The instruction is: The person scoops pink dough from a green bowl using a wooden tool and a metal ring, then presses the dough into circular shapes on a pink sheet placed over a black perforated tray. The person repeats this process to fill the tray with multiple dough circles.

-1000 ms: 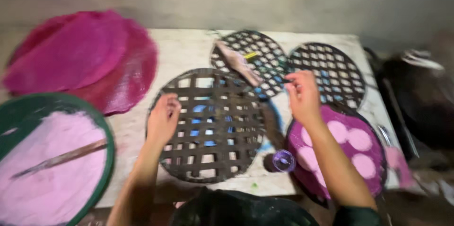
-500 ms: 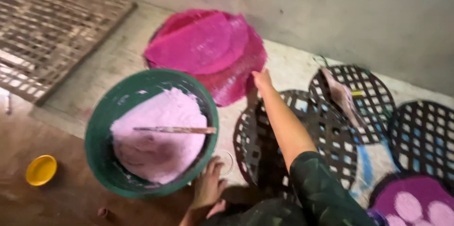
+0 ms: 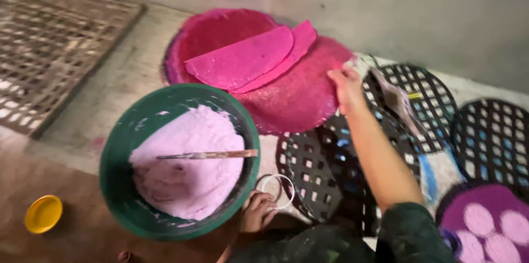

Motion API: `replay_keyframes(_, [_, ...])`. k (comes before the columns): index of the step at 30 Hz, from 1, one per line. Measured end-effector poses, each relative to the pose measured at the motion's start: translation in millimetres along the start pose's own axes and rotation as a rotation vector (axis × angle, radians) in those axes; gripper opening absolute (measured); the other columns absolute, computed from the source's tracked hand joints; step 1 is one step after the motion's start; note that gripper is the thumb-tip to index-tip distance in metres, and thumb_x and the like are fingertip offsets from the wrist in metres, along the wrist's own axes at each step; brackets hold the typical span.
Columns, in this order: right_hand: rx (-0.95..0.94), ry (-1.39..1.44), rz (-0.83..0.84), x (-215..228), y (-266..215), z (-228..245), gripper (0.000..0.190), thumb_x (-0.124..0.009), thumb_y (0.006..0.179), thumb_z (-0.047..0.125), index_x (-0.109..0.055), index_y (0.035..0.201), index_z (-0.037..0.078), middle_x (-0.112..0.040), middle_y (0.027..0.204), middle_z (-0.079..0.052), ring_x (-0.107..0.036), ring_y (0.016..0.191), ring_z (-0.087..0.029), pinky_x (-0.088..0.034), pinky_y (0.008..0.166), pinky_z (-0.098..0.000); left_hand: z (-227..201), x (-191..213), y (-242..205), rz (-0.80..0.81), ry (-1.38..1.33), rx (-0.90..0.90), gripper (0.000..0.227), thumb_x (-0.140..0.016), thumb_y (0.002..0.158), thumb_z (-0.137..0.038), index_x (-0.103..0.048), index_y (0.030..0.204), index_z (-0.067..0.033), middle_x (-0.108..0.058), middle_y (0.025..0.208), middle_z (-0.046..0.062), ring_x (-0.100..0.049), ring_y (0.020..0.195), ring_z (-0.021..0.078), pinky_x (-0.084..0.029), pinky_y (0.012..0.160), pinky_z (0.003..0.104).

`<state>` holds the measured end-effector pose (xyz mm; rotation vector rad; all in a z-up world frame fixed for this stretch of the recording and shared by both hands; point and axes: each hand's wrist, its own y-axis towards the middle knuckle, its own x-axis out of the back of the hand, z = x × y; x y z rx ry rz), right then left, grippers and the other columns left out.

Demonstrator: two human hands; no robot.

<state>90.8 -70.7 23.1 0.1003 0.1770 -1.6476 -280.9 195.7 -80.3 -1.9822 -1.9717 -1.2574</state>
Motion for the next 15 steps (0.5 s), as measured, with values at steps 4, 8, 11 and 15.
replay_keyframes(4, [0.088, -0.076, 0.012, 116.6, -87.0, 28.6, 0.021, -0.074, 0.091, 0.002, -0.06, 0.104, 0.011, -0.06, 0.102, -0.001, -0.058, 0.096, -0.014, -0.051, 0.087, -0.0304, -19.8, 1.9, 3.5, -0.156, -0.077, -0.221, 0.025, -0.084, 0.075, -0.005, -0.073, 0.097, -0.0115, -0.068, 0.103, 0.005, -0.065, 0.097, 0.026, -0.053, 0.083, 0.037])
replay_keyframes(8, [-0.033, -0.206, -0.087, 215.7, -163.6, -0.9, 0.03, -0.075, 0.085, 0.003, -0.049, 0.097, 0.012, -0.062, 0.099, 0.0, -0.061, 0.093, -0.012, -0.054, 0.084, -0.0307, -42.9, 3.0, 33.5, -0.176, -0.117, -0.248, 0.021, -0.082, 0.077, -0.005, -0.071, 0.094, -0.012, -0.069, 0.101, 0.002, -0.066, 0.095, 0.0253, -0.053, 0.084, 0.037])
replay_keyframes(11, [-0.066, -0.321, -0.207, 253.2, -203.2, -42.6, 0.043, -0.079, 0.08, 0.004, -0.045, 0.104, 0.013, -0.057, 0.095, -0.001, -0.055, 0.086, -0.013, -0.05, 0.075, -0.0312, -76.2, 2.9, 65.7, -0.066, -0.085, -0.096, 0.019, -0.083, 0.077, -0.008, -0.072, 0.093, -0.0108, -0.07, 0.103, 0.006, -0.065, 0.1, 0.0291, -0.051, 0.086, 0.04])
replay_keyframes(15, [0.018, -0.718, -0.206, 264.2, -236.5, -47.6, 0.056, -0.089, 0.075, 0.013, -0.045, 0.11, 0.009, -0.05, 0.095, -0.008, -0.049, 0.083, -0.019, -0.046, 0.073, -0.0339, -103.6, -14.5, 115.5, 0.046, -0.102, -0.107, 0.014, -0.078, 0.082, -0.009, -0.072, 0.095, -0.0099, -0.067, 0.108, 0.006, -0.06, 0.111, 0.0301, -0.049, 0.094, 0.043])
